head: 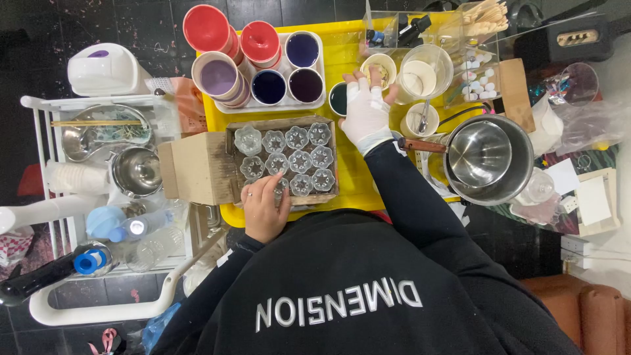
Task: The person opens a large jar of white wax pellets and uses a metal scoop to transfer the pellets into a metal pot on the work table. They then stir the pellets in the pot while holding the pot steady with the other hand.
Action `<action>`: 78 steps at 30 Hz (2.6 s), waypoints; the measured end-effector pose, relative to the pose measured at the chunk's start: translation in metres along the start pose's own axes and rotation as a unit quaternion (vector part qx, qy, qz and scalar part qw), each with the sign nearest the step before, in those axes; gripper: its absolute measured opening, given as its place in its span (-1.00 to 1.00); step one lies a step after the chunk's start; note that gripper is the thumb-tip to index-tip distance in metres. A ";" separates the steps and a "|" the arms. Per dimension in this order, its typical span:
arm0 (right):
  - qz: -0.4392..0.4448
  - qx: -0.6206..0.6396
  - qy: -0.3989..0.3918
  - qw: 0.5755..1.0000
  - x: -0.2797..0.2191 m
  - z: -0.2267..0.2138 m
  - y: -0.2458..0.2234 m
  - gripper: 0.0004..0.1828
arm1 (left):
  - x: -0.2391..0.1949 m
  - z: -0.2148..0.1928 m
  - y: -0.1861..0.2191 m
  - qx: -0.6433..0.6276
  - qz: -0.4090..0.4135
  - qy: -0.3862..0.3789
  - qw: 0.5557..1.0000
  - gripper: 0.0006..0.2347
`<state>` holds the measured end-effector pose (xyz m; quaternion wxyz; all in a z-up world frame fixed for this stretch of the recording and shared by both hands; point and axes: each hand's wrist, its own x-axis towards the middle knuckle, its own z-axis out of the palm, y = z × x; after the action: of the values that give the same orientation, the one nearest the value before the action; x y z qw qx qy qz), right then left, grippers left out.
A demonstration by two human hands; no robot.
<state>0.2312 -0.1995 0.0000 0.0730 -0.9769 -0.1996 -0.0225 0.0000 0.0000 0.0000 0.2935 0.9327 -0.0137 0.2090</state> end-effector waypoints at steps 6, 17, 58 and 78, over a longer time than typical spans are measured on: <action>-0.019 -0.017 -0.020 0.999 0.004 0.007 0.005 -0.06 | -0.001 0.001 0.000 0.004 -0.003 0.002 1.000 -0.61; -0.007 0.048 0.001 0.999 0.015 0.008 0.010 -0.16 | -0.002 0.002 -0.002 -0.005 -0.008 0.003 1.000 -0.60; 0.022 0.081 0.121 0.989 0.049 0.032 0.008 -0.09 | 0.006 0.000 0.002 0.011 0.003 0.013 1.000 -0.60; 0.295 0.735 0.060 0.607 0.006 0.160 0.022 -0.18 | 0.007 -0.001 0.006 0.016 -0.002 0.009 1.000 -0.61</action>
<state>0.2475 -0.1935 -0.1609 0.7812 -0.5969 0.1552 0.0965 0.0049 -0.0033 0.0068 0.2791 0.9354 -0.0064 0.2171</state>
